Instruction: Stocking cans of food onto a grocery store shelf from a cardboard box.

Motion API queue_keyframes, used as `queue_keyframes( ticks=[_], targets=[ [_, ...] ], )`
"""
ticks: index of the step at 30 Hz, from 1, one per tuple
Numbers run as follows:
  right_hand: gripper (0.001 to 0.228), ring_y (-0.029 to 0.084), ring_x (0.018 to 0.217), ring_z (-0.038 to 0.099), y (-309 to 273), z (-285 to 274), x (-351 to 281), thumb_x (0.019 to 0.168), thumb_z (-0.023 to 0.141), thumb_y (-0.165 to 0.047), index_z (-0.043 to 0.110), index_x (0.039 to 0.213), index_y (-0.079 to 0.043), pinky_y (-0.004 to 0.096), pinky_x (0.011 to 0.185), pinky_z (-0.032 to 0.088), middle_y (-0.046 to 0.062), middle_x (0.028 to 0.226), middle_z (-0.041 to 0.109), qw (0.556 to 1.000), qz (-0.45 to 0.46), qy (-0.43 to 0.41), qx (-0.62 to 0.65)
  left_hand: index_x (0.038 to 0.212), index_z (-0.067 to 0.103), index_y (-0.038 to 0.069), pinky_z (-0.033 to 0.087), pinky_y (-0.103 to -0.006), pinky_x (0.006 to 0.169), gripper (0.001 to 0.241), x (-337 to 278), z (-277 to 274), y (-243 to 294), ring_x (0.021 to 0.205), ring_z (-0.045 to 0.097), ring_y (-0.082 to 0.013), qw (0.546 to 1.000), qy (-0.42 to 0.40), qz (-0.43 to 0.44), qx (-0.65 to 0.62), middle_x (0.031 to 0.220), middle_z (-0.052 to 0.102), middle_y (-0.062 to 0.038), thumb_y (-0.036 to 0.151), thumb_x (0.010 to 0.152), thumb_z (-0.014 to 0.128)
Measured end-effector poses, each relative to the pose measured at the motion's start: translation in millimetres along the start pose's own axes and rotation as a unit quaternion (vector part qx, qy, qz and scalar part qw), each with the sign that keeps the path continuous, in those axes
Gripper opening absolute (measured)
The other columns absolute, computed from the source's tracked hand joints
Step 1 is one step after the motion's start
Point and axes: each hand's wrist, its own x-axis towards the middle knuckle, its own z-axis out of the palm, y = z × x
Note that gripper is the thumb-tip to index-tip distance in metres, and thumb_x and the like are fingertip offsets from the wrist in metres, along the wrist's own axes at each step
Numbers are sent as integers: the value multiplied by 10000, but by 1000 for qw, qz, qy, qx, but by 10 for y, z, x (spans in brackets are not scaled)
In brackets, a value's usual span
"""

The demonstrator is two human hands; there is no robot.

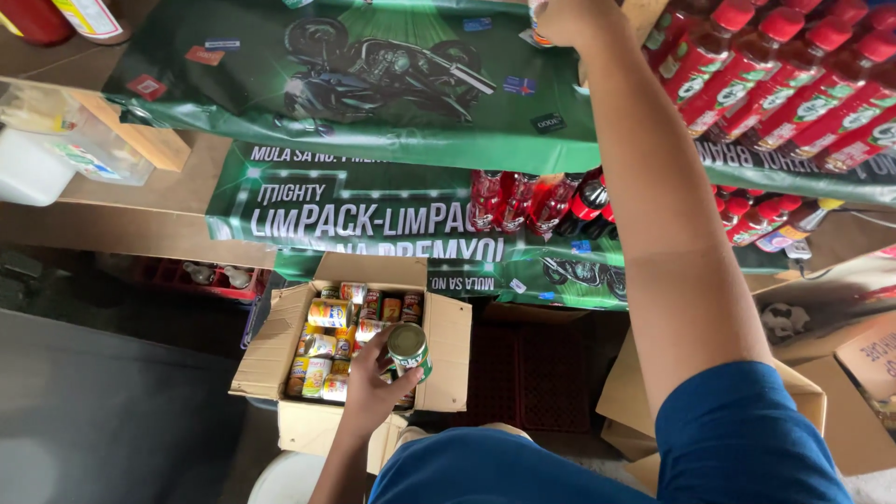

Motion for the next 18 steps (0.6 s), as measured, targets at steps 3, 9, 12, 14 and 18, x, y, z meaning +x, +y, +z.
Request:
queue_keyframes(
  ticks=[3,9,12,14,18],
  targets=[
    [348,409,946,686,69,32,135,920,630,-277,703,1198,-81,511,789,538,235,1084,700,998,40,-36,-19,1383,556,-29,571,-368,1003,675,-7,-28,-63,1129,708,-203,1000,-1,-3,-8,1215,712,-115,41,770,831],
    [420,412,935,704,141,68,243,830,734,-173,674,1219,-28,498,778,559,287,1051,701,999,42,-20,-4,1391,546,-12,562,-371,985,698,23,-60,-125,1121,697,-196,999,16,-33,-26,1219,700,-102,24,752,826],
    [438,415,893,718,-26,-95,137,845,726,-165,646,1252,-26,502,745,576,308,1039,692,994,108,-33,14,1396,546,-3,565,-373,971,704,61,-72,-133,1112,696,-195,999,16,-45,2,1222,707,-94,40,754,831],
    [424,411,905,715,169,97,357,848,736,-178,666,1235,-19,506,759,573,305,1040,700,995,89,-36,-5,1389,548,-4,570,-375,975,702,99,-72,-106,1117,699,-194,999,11,-40,-7,1224,702,-90,44,750,832],
    [400,421,881,724,104,33,363,878,692,-163,670,1254,-29,529,752,581,303,1031,707,994,90,-68,-9,1376,557,-13,568,-373,1002,686,135,-77,-122,1118,712,-196,1000,-5,-31,1,1208,718,-96,49,753,838]
  ],
)
